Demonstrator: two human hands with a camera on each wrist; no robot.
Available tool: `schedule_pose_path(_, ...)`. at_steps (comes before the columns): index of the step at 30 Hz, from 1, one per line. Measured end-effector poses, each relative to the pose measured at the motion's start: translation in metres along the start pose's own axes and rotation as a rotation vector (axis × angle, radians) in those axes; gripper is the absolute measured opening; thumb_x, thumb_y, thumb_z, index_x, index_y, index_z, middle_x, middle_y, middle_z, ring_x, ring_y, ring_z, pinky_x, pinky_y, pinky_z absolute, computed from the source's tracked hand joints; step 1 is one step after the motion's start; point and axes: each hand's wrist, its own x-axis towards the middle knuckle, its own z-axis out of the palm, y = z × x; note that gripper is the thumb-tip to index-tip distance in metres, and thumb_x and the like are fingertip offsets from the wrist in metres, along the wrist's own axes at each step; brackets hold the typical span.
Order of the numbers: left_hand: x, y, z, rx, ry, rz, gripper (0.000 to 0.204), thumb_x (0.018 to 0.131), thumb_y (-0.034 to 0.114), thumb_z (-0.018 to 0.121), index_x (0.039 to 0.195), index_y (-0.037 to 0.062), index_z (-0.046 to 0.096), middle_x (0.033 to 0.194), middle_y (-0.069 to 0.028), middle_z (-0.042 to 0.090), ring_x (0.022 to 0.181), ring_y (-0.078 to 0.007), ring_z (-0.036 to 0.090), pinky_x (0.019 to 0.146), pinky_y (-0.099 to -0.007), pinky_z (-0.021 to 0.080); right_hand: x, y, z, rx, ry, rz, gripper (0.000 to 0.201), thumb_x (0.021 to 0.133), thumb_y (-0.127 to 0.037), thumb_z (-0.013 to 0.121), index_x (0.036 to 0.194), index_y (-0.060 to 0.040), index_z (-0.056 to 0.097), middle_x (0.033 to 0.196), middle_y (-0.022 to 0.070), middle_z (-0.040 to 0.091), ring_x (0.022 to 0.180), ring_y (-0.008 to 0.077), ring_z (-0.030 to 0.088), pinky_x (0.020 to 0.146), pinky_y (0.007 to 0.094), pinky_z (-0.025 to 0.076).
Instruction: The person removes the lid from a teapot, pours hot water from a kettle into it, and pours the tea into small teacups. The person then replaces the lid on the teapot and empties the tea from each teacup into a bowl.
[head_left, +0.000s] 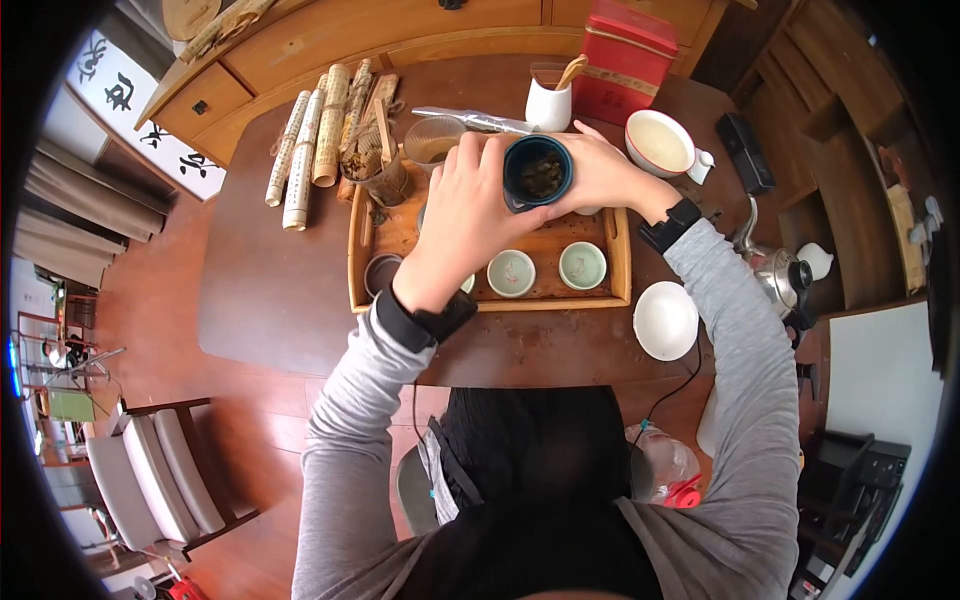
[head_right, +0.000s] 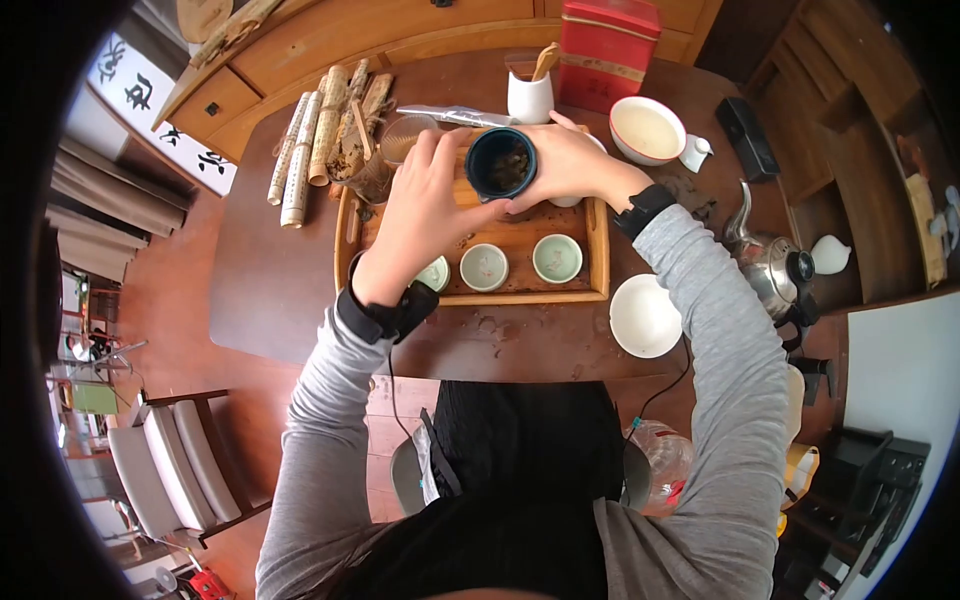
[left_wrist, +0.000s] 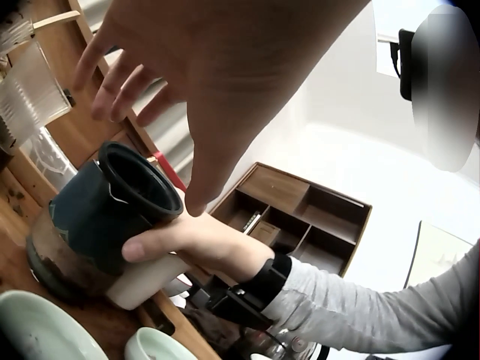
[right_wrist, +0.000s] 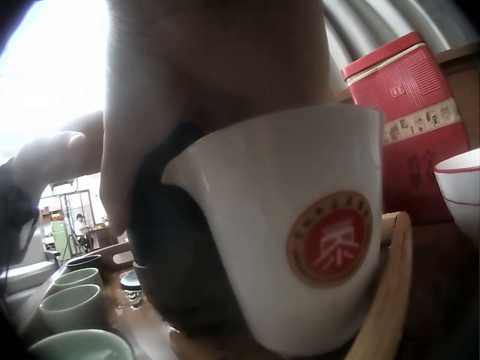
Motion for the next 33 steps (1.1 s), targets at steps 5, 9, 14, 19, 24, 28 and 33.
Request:
schedule_pose_path(5,0.022,-0.01,0.006,0.035,-0.064,0.191,0.084,0.07,0.036,0.088,0.139,0.0066,0.051,0.119,-0.0157,0.056,0.11,-0.0377,0.06,0.092,-0.0454,0.051,-0.002,0.003,0.002,0.001,0.054,-0.02,0.085,0.055,-0.049,0.089,0.129,-0.0154,0.064,0.127,0.0096,0.069,0.127,0.028,0.059,0.12,0.0619,0.019)
schedule_pose_path(9,0.032,-0.013,0.001,0.045,-0.175,0.243,0.078,0.07,0.03,0.087,0.137,0.008,0.054,0.115,-0.0151,0.058,0.107,-0.0358,0.062,0.092,-0.0449,0.051,-0.004,0.0,0.001,-0.012,0.056,-0.012,0.088,0.054,-0.051,0.089,0.13,-0.0139,0.063,0.127,0.0107,0.069,0.126,0.0281,0.06,0.12,0.0626,0.019)
schedule_pose_path(14,0.04,-0.02,0.003,-0.118,-0.265,0.192,0.074,0.067,0.024,0.087,0.131,0.0047,0.056,0.113,-0.0157,0.057,0.105,-0.0359,0.063,0.089,-0.0431,0.053,-0.009,-0.01,-0.007,-0.051,-0.049,0.066,0.102,0.058,-0.051,0.09,0.144,-0.0112,0.052,0.141,0.0145,0.058,0.14,0.0308,0.045,0.124,0.0568,0.015)
schedule_pose_path(19,0.048,-0.032,0.007,-0.286,-0.266,0.142,0.069,0.068,0.024,0.086,0.127,0.0016,0.059,0.116,-0.0147,0.058,0.107,-0.0301,0.065,0.091,-0.0382,0.053,-0.039,-0.01,-0.023,-0.137,0.207,0.009,0.103,0.069,-0.058,0.083,0.148,-0.0056,0.045,0.142,0.0193,0.053,0.138,0.0332,0.045,0.122,0.0589,0.017)
schedule_pose_path(24,0.06,-0.039,0.003,-0.423,-0.379,0.005,0.071,0.072,0.032,0.087,0.129,-0.0008,0.06,0.12,-0.0152,0.063,0.108,-0.026,0.066,0.093,-0.0362,0.053,-0.095,-0.048,-0.051,-0.032,0.345,0.018,0.074,0.083,-0.039,0.077,0.143,-0.006,0.05,0.139,0.02,0.055,0.133,0.036,0.047,0.121,0.0557,0.023)
schedule_pose_path(28,0.061,-0.035,0.002,-0.484,-0.436,-0.124,0.074,0.071,0.037,0.088,0.126,-0.0048,0.061,0.118,-0.0197,0.064,0.111,-0.0298,0.066,0.097,-0.0375,0.052,-0.147,-0.072,-0.047,0.022,0.395,0.084,0.068,0.083,-0.03,0.079,0.141,-0.0065,0.053,0.138,0.0181,0.056,0.133,0.0356,0.049,0.121,0.0535,0.025)
schedule_pose_path(33,0.054,-0.043,0.015,-0.398,-0.329,0.042,0.074,0.071,0.038,0.088,0.127,-0.004,0.062,0.119,-0.0206,0.065,0.111,-0.031,0.066,0.097,-0.0372,0.052,-0.194,-0.086,-0.021,0.149,0.424,0.183,0.064,0.082,-0.022,0.077,0.14,-0.0061,0.055,0.138,0.0167,0.058,0.136,0.0334,0.049,0.122,0.054,0.022)
